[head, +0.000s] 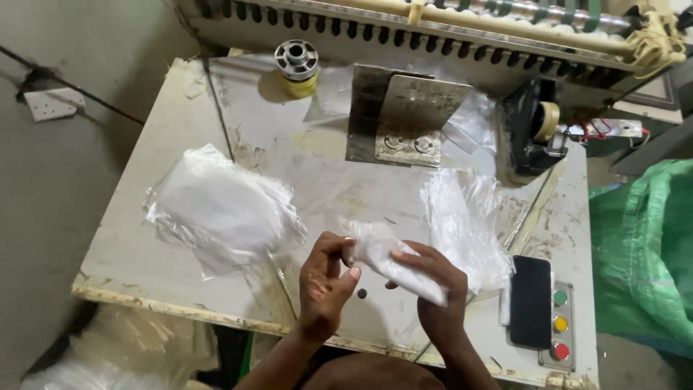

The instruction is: Folding small plastic bags and stacking them on a workstation table

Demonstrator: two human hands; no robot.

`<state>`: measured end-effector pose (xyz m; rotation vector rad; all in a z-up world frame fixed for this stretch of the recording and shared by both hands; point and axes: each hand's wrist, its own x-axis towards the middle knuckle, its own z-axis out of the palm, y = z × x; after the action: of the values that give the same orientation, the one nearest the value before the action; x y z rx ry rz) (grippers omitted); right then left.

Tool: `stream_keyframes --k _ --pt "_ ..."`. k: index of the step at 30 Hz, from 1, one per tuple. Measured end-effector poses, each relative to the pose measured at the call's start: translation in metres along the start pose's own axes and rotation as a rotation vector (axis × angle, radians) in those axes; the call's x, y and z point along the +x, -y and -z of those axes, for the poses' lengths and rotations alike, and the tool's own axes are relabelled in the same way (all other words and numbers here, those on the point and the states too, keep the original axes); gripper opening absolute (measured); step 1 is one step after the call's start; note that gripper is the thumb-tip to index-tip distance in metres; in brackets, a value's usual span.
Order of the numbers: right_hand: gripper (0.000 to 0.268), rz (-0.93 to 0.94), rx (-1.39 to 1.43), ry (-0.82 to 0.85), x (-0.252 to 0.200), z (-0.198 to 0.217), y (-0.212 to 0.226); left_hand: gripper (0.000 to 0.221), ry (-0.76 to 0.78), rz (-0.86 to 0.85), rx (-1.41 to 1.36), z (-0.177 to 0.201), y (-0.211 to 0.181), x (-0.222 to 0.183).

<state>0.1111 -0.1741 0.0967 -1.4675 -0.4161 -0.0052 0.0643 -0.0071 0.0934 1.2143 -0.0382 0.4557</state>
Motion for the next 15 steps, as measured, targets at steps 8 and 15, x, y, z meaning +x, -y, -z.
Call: stream_keyframes --k 8,15 --pt "0.044 -0.113 -0.099 0.091 0.001 0.001 -0.015 0.038 -0.166 0.381 0.147 0.012 0.032 0.02" --pt "0.04 -0.34 -0.204 -0.172 -0.001 0.014 -0.049 0.027 0.294 -0.122 0.505 -0.023 0.014 0.008"
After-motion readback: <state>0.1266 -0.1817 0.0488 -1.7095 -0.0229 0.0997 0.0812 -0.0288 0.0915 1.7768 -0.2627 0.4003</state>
